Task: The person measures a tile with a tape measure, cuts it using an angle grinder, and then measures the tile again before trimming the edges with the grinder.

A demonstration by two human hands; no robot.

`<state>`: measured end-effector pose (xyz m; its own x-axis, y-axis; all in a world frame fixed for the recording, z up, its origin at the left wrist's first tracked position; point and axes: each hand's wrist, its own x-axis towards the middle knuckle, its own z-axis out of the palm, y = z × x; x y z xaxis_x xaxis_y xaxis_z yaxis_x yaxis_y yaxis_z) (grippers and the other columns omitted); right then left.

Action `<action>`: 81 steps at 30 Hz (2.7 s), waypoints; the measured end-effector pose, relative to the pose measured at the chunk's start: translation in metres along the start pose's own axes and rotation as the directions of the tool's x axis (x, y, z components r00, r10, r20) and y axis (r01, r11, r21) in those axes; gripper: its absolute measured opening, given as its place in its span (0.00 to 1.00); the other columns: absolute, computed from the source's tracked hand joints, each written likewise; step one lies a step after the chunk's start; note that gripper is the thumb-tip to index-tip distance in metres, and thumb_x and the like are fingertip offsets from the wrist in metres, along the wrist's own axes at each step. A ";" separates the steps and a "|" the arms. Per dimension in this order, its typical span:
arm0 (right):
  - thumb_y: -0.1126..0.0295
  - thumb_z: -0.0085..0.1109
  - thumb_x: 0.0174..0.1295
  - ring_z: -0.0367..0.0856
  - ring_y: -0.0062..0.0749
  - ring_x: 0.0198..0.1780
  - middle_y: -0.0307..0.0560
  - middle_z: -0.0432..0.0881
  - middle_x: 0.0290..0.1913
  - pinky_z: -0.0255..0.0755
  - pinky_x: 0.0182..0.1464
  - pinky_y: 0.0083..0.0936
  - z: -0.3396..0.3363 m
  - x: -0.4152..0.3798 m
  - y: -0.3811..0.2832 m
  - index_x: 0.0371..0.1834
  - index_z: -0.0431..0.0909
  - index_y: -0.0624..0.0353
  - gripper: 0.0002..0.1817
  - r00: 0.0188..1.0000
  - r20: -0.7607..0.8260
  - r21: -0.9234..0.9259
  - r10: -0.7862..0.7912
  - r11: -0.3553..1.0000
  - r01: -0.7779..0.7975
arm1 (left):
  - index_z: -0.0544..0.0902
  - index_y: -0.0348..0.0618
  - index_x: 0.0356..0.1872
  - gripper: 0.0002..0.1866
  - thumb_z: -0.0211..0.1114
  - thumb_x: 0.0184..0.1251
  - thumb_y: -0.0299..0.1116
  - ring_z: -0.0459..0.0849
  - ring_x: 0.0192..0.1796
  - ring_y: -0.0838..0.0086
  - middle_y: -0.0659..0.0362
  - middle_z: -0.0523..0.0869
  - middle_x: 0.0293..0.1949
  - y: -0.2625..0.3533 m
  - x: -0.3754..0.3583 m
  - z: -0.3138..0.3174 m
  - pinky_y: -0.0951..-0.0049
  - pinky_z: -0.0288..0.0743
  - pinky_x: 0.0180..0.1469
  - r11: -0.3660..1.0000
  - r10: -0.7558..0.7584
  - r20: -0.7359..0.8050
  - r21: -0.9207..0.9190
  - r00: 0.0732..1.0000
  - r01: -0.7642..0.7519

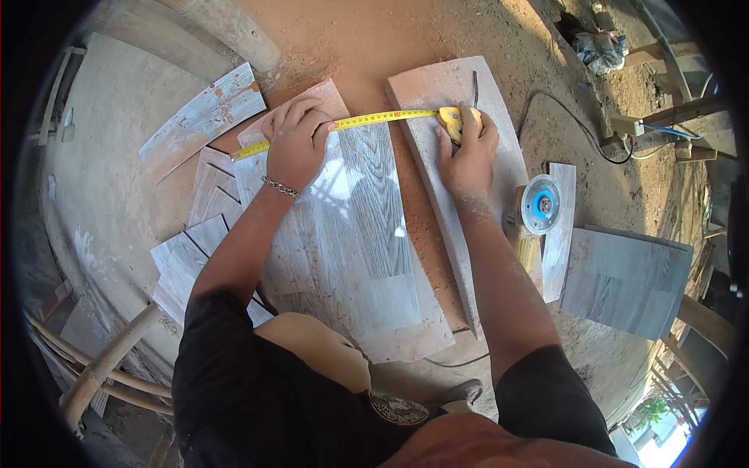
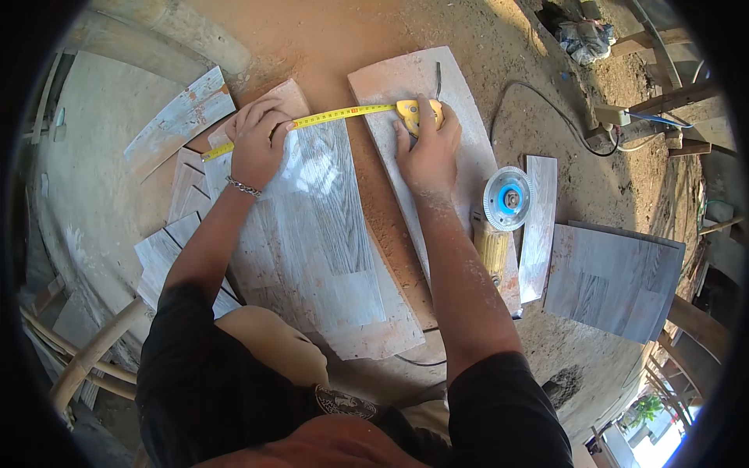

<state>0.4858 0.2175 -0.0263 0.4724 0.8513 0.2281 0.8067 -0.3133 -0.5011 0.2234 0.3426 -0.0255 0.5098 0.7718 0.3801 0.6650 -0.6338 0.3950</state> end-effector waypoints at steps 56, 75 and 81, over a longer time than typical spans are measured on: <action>0.64 0.68 0.68 0.68 0.58 0.69 0.62 0.68 0.67 0.61 0.72 0.50 0.006 0.002 0.005 0.73 0.70 0.56 0.32 0.998 -0.040 -0.124 -0.051 0.991 0.046 | 0.86 0.47 0.36 0.05 0.66 0.70 0.34 0.80 0.49 0.60 0.59 0.87 0.39 -0.005 0.004 0.003 0.60 0.64 0.57 0.993 -0.036 0.064 -0.109 0.997 0.043; 0.60 0.65 0.69 0.66 0.60 0.70 0.63 0.65 0.68 0.61 0.72 0.52 0.007 0.000 0.007 0.75 0.68 0.54 0.32 0.999 -0.018 -0.119 -0.028 0.993 0.026 | 0.87 0.48 0.36 0.05 0.68 0.68 0.36 0.80 0.51 0.62 0.62 0.88 0.41 -0.006 0.005 0.005 0.60 0.62 0.57 0.997 -0.037 0.054 -0.070 0.998 0.041; 0.58 0.64 0.70 0.66 0.61 0.68 0.65 0.65 0.67 0.62 0.72 0.53 0.010 -0.004 0.012 0.75 0.67 0.54 0.32 0.999 -0.007 -0.117 -0.050 0.992 0.048 | 0.89 0.49 0.38 0.07 0.69 0.69 0.39 0.81 0.51 0.62 0.63 0.88 0.42 -0.018 0.003 0.011 0.62 0.67 0.59 0.996 0.037 0.042 -0.084 0.998 -0.034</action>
<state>0.4903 0.2144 -0.0417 0.4344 0.8627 0.2589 0.8645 -0.3187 -0.3886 0.2191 0.3572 -0.0403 0.5564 0.7491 0.3595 0.5991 -0.6615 0.4511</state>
